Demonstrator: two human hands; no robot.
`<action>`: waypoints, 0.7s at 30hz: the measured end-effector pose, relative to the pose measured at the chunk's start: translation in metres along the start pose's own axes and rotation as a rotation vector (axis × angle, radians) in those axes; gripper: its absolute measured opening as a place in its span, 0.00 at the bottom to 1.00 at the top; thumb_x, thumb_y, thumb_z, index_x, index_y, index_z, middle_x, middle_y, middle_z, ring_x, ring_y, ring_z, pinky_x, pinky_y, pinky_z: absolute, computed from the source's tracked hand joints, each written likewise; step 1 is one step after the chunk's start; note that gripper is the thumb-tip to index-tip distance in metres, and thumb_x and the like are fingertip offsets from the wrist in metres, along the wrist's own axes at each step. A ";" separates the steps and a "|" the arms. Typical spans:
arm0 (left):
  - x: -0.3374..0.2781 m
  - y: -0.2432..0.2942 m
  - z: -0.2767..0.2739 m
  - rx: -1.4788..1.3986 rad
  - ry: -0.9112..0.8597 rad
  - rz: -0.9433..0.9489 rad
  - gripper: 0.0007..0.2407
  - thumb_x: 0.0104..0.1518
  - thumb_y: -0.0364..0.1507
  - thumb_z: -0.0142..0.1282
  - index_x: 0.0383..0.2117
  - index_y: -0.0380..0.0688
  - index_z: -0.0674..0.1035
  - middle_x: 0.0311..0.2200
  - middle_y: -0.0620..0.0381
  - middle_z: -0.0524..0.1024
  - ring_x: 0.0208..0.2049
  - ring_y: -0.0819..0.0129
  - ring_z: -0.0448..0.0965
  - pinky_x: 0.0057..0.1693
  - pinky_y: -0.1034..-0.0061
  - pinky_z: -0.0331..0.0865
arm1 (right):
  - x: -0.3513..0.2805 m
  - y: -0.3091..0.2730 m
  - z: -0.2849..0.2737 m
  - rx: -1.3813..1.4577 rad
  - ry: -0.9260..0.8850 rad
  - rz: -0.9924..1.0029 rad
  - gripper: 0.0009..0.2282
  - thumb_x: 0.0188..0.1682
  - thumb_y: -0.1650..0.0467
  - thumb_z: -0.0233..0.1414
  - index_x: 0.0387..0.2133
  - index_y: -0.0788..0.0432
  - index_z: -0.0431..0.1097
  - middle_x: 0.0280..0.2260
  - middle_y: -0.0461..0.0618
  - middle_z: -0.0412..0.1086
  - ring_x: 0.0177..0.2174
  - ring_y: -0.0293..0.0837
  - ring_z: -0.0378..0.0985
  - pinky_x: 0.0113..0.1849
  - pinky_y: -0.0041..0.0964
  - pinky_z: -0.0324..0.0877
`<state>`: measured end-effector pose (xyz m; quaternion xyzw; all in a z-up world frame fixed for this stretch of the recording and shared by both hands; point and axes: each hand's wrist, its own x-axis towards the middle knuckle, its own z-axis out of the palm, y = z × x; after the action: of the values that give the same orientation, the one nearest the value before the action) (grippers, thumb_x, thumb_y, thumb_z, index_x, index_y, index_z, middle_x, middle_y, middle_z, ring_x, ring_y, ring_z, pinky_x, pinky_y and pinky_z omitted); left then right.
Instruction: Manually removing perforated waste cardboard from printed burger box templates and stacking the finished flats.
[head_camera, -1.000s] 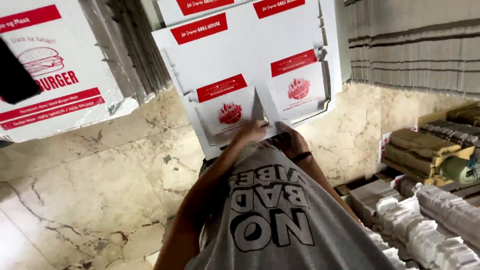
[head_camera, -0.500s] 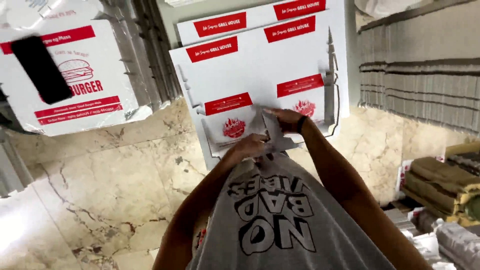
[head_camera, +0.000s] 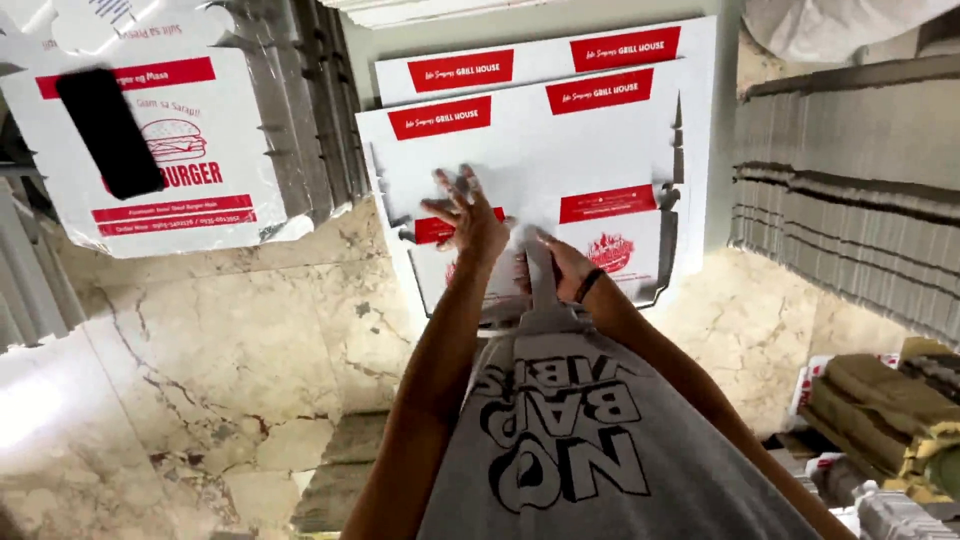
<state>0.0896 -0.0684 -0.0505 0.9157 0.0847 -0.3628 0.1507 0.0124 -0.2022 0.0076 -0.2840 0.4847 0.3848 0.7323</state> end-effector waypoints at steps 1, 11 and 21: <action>-0.006 0.005 -0.008 -0.010 0.007 0.005 0.46 0.55 0.34 0.67 0.74 0.53 0.40 0.72 0.31 0.27 0.63 0.07 0.20 0.42 0.08 0.52 | 0.018 0.007 -0.014 -0.002 0.005 -0.029 0.26 0.52 0.52 0.54 0.37 0.69 0.72 0.26 0.58 0.72 0.24 0.54 0.76 0.29 0.47 0.74; -0.011 0.015 -0.033 -0.033 -0.062 -0.026 0.52 0.52 0.34 0.70 0.73 0.59 0.34 0.70 0.39 0.15 0.62 0.12 0.14 0.45 0.10 0.54 | 0.020 0.011 -0.065 0.043 -0.323 -0.107 0.17 0.61 0.58 0.35 0.58 0.45 0.61 0.16 0.54 0.67 0.14 0.51 0.67 0.21 0.46 0.65; -0.007 0.005 -0.022 -0.030 -0.035 -0.015 0.46 0.55 0.28 0.64 0.73 0.57 0.37 0.70 0.39 0.14 0.62 0.10 0.16 0.44 0.09 0.53 | 0.027 0.020 -0.033 -0.057 -0.128 -0.164 0.23 0.53 0.53 0.54 0.33 0.66 0.74 0.18 0.59 0.72 0.17 0.54 0.75 0.24 0.46 0.73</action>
<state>0.1000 -0.0658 -0.0299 0.9061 0.0945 -0.3788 0.1630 -0.0144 -0.2094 -0.0306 -0.3181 0.4012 0.3545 0.7824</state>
